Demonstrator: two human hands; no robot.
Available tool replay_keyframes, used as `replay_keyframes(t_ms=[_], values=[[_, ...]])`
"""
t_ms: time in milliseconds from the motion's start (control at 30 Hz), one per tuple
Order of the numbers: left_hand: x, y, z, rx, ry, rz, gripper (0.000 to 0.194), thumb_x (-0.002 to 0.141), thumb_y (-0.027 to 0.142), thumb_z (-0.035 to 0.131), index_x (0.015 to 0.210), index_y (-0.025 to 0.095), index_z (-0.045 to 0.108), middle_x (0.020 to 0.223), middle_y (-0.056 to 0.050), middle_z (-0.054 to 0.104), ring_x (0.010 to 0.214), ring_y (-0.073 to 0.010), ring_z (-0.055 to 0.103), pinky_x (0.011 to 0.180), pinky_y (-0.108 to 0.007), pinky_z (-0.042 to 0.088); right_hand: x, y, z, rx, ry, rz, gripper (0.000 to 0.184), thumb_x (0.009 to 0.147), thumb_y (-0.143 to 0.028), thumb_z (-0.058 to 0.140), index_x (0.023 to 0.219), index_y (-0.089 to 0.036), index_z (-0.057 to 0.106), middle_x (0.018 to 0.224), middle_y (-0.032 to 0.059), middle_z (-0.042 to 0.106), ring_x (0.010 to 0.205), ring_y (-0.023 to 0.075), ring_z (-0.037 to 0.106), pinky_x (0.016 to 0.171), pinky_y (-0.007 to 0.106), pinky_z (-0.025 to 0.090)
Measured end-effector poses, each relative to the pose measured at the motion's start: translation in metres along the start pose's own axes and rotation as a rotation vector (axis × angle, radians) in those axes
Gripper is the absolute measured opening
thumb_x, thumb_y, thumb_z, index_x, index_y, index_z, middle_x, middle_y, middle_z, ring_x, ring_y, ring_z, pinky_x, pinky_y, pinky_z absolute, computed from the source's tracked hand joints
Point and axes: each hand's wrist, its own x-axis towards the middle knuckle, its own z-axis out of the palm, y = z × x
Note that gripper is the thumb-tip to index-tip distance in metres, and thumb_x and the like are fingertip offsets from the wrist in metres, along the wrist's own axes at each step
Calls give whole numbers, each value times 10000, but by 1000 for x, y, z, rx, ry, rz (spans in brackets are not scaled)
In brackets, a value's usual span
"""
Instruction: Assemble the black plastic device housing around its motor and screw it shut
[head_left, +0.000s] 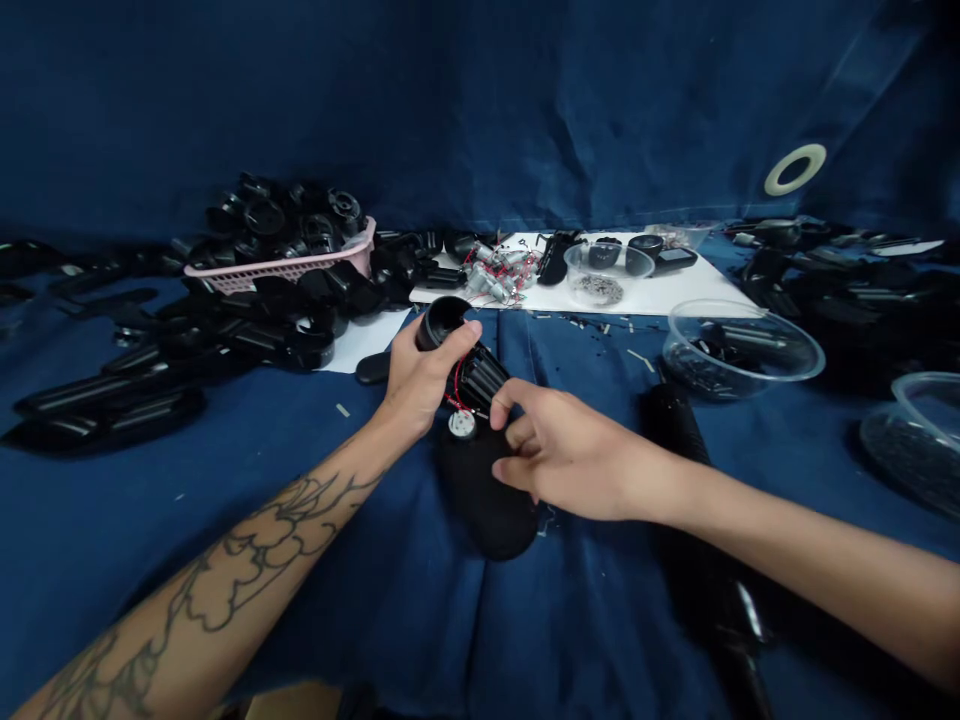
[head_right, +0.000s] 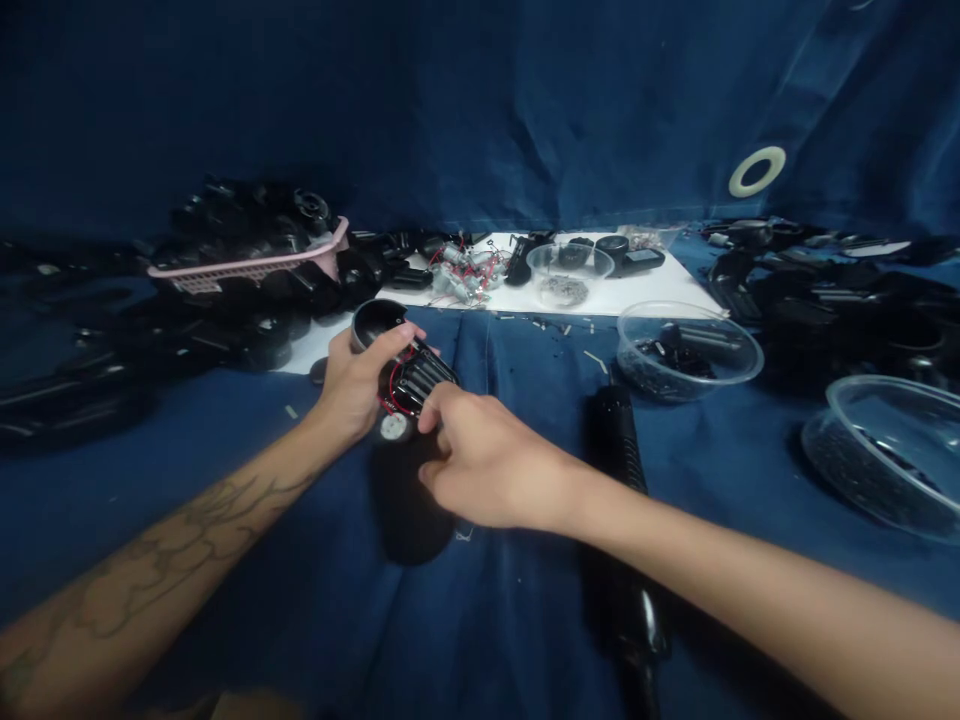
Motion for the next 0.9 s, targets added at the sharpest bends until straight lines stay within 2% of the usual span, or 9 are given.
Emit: replay_keyframes(t_ms=[100,200,267,333,400,500,600,767,900], values=[[4,1,-3,-92,0,-162,377,743,469,842,912,170,686,853,-59,685,736,-196,638,644,-315,540,1,-2,-27,42,-15,37,271,889,-159,645,1086,-247,481,753,-51,596,598,129,564,538,238,420],[7,1,-5,-103,-25,-205,382,738,441,840,956,161,699,849,-49,673,722,-188,631,618,-313,541,-2,-9,-61,-31,-46,37,197,933,-167,637,1084,-229,528,797,-38,568,647,107,477,564,226,343],[7,0,-5,-86,-25,-177,374,732,422,853,959,164,707,845,-40,674,726,-185,628,637,-312,534,-4,-13,-80,-41,-156,16,141,962,-189,634,1051,-216,529,762,-42,507,654,102,400,577,229,293],[6,-1,-4,-27,-14,-94,342,713,387,883,909,163,715,832,-28,672,750,-175,620,681,-299,516,-7,-15,-93,8,-259,-5,134,978,-221,639,1028,-208,516,751,-45,456,654,101,344,583,238,250],[4,0,-4,65,-8,14,301,711,359,898,841,160,713,805,-18,667,767,-165,616,717,-288,501,-10,-16,-100,30,-283,-14,161,968,-242,663,1028,-201,519,772,-37,446,676,106,342,599,242,242],[2,2,-4,52,-73,14,294,760,380,868,837,157,694,794,-39,699,769,-195,672,737,-322,538,-12,-17,-106,-6,-256,-18,199,932,-254,701,1023,-190,537,806,-19,455,721,120,368,636,246,264],[1,4,-5,-115,-156,-140,313,761,383,861,877,148,690,834,-77,740,763,-223,719,705,-337,581,-11,-15,-111,-27,-227,-19,209,916,-281,713,999,-190,545,813,-11,453,733,130,383,654,254,275],[0,10,-5,-204,-309,-310,312,793,434,792,824,141,690,788,-65,714,634,-207,694,590,-338,592,-6,-1,-123,-199,-88,42,213,918,-336,697,1039,-217,568,842,4,523,787,169,441,703,281,322],[-2,15,-5,-249,-478,-490,389,760,497,763,863,128,697,746,-72,700,584,-242,696,570,-399,611,3,15,-132,-309,20,44,219,907,-358,678,1041,-223,570,729,-20,478,674,155,383,629,298,260]])
